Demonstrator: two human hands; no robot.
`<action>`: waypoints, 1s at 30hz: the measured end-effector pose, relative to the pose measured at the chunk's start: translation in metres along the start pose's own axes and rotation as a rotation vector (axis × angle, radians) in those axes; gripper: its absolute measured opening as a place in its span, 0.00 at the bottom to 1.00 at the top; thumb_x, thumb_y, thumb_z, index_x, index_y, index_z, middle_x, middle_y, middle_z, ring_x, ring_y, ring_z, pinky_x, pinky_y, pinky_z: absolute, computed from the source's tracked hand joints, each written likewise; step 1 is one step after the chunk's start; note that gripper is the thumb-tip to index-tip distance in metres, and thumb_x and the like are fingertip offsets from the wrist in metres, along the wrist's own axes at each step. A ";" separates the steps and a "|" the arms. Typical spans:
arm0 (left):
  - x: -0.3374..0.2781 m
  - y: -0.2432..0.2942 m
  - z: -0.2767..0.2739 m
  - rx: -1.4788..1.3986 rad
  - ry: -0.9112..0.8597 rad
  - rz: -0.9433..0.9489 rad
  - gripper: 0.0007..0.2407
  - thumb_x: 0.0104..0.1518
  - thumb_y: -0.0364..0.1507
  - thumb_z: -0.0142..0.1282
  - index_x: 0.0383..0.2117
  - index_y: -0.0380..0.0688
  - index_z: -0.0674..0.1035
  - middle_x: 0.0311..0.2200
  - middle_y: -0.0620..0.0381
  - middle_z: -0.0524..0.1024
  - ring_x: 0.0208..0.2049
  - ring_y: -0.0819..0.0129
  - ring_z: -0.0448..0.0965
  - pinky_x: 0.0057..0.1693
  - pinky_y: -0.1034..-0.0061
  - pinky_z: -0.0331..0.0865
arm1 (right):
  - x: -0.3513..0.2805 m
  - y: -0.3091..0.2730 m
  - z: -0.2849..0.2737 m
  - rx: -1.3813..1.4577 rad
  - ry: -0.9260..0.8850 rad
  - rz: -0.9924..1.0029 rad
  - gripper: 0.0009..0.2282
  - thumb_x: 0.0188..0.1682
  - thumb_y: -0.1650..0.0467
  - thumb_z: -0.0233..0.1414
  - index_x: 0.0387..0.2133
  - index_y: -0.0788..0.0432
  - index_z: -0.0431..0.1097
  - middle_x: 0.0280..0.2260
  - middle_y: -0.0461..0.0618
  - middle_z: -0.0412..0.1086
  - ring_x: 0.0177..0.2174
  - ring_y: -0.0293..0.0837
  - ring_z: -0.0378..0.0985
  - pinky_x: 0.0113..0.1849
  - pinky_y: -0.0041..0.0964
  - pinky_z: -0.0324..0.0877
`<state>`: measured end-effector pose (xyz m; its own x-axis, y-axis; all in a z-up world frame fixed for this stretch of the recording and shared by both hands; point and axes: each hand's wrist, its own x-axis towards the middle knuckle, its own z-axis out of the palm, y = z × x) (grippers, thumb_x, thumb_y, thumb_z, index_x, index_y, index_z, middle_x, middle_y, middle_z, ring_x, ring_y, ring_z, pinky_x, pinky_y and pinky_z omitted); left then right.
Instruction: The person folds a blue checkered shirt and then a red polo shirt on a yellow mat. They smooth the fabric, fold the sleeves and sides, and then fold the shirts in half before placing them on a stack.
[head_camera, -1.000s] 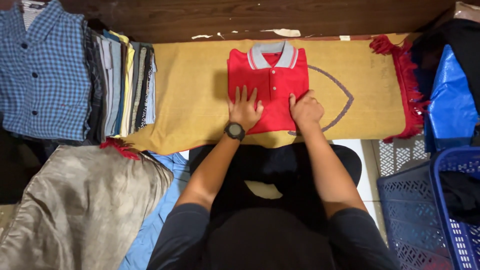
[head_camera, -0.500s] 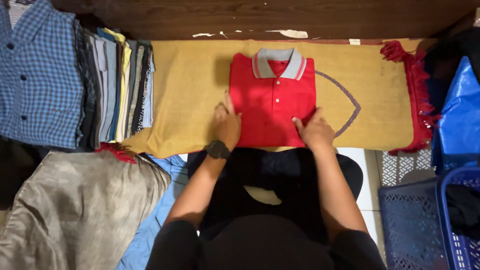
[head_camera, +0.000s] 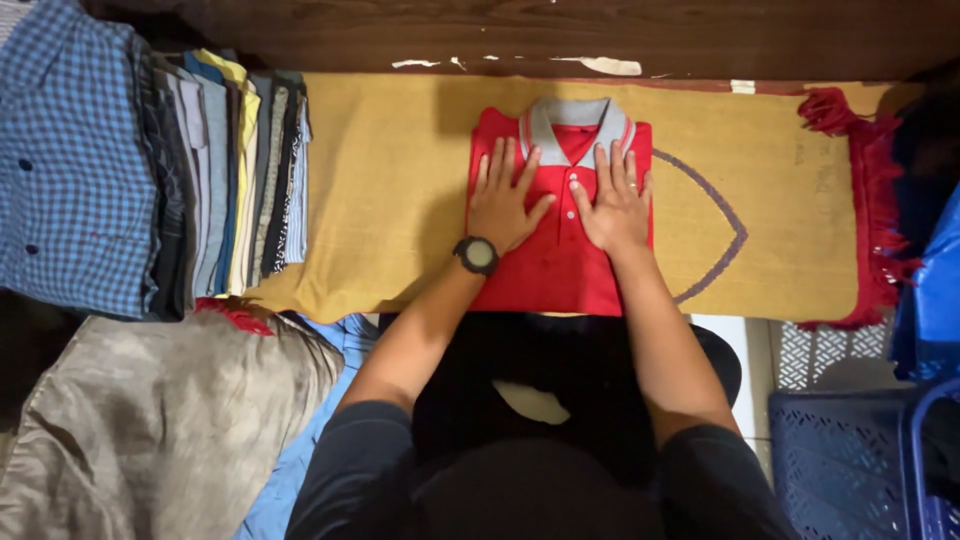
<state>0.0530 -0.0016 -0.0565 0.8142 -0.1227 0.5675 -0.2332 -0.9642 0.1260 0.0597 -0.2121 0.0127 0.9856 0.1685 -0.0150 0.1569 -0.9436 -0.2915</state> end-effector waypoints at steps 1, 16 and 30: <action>-0.002 0.001 -0.001 0.017 0.028 0.020 0.35 0.67 0.60 0.48 0.76 0.58 0.66 0.76 0.39 0.61 0.79 0.44 0.55 0.80 0.45 0.49 | -0.002 -0.002 -0.003 -0.012 -0.027 0.013 0.35 0.65 0.47 0.36 0.81 0.48 0.42 0.81 0.54 0.37 0.78 0.57 0.38 0.72 0.72 0.35; 0.002 -0.009 0.006 0.035 0.029 -0.601 0.49 0.52 0.53 0.69 0.73 0.30 0.60 0.43 0.38 0.76 0.44 0.42 0.83 0.48 0.53 0.78 | 0.019 0.046 0.072 -0.224 0.681 0.230 0.30 0.55 0.50 0.59 0.67 0.50 0.67 0.49 0.54 0.71 0.48 0.61 0.75 0.42 0.59 0.72; -0.032 -0.022 0.029 -0.908 -0.304 -0.552 0.34 0.59 0.45 0.69 0.71 0.47 0.72 0.69 0.44 0.73 0.71 0.51 0.72 0.75 0.56 0.64 | -0.049 -0.019 -0.038 1.103 -0.090 0.306 0.33 0.55 0.66 0.65 0.72 0.58 0.58 0.62 0.71 0.66 0.61 0.68 0.71 0.55 0.71 0.69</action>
<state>0.0479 0.0168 -0.1011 0.9943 0.0985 0.0418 -0.0003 -0.3883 0.9215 0.0107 -0.2132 0.0558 0.9578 0.0367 -0.2851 -0.2731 -0.1932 -0.9424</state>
